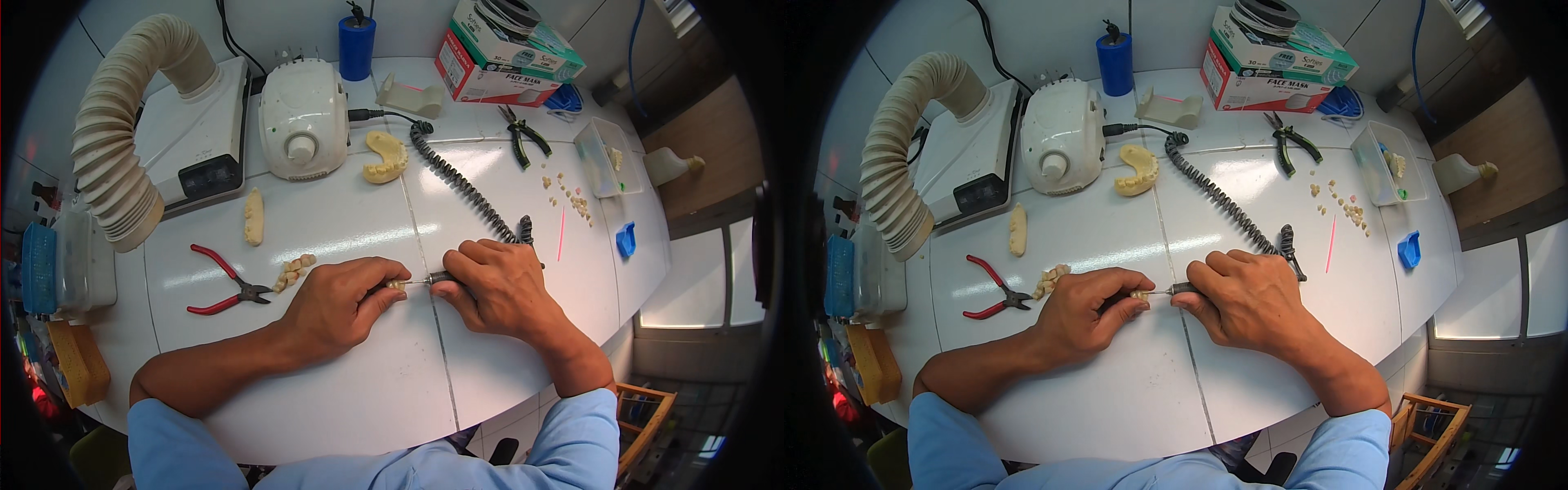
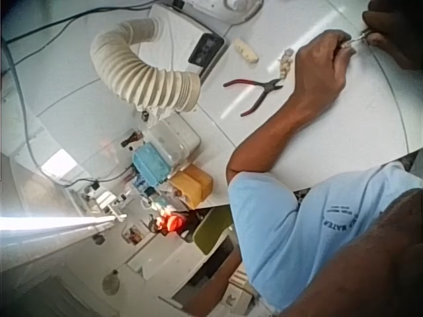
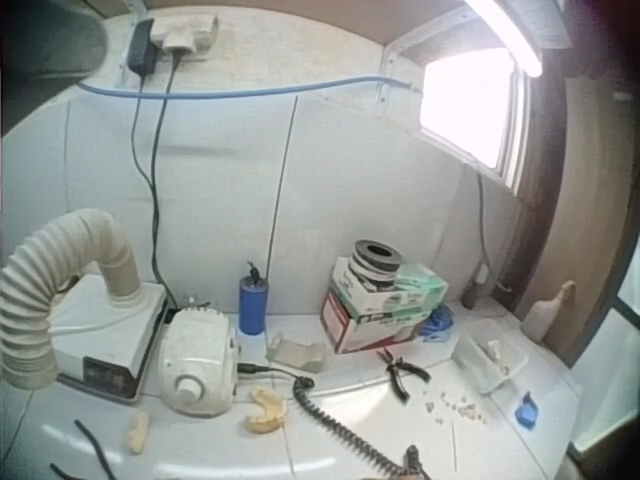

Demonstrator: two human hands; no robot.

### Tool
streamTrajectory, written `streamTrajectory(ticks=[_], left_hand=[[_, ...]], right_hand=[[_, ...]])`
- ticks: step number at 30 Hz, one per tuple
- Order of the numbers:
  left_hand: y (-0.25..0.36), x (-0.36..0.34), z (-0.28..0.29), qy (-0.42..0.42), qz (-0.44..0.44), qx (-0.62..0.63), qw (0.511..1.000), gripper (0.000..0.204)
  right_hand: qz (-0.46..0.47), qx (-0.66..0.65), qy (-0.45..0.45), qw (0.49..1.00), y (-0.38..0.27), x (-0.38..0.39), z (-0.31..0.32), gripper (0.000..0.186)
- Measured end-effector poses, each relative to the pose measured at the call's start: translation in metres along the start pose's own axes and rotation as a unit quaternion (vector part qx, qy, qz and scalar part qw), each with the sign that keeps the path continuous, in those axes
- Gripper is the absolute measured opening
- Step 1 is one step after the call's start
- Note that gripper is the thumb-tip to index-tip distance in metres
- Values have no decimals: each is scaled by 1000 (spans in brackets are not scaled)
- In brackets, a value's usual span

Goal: Polishing a small dental crown or prosthetic component using a handheld rotary tool.

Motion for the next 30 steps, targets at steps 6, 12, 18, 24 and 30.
streamTrajectory(ticks=[6,12,18,24,30], left_hand=[[0,0,0,-3,3,-4,1000,23],[1,-1,1,-7,10,-1,1000,23],[1,-1,0,-10,14,-1,1000,22],[0,0,0,-17,31,3,999,21],[-1,0,0,-19,33,2,999,21]], right_hand=[[-1,-3,5,1000,0,0,0,40],[-3,-4,1,1000,0,0,0,40],[-3,-7,0,1000,1,0,0,41],[-1,-9,4,1000,1,0,-1,41],[-2,-11,5,1000,1,0,0,41]])
Point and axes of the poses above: each hand's wrist, its own x-axis away from the middle knuckle, its own z-axis out of the back of the hand, y = z × x, the point moved 4 cm from there along -x, towards the middle knuckle, and after that the axes turned 15 degrees about y, right-handed, at the moved point
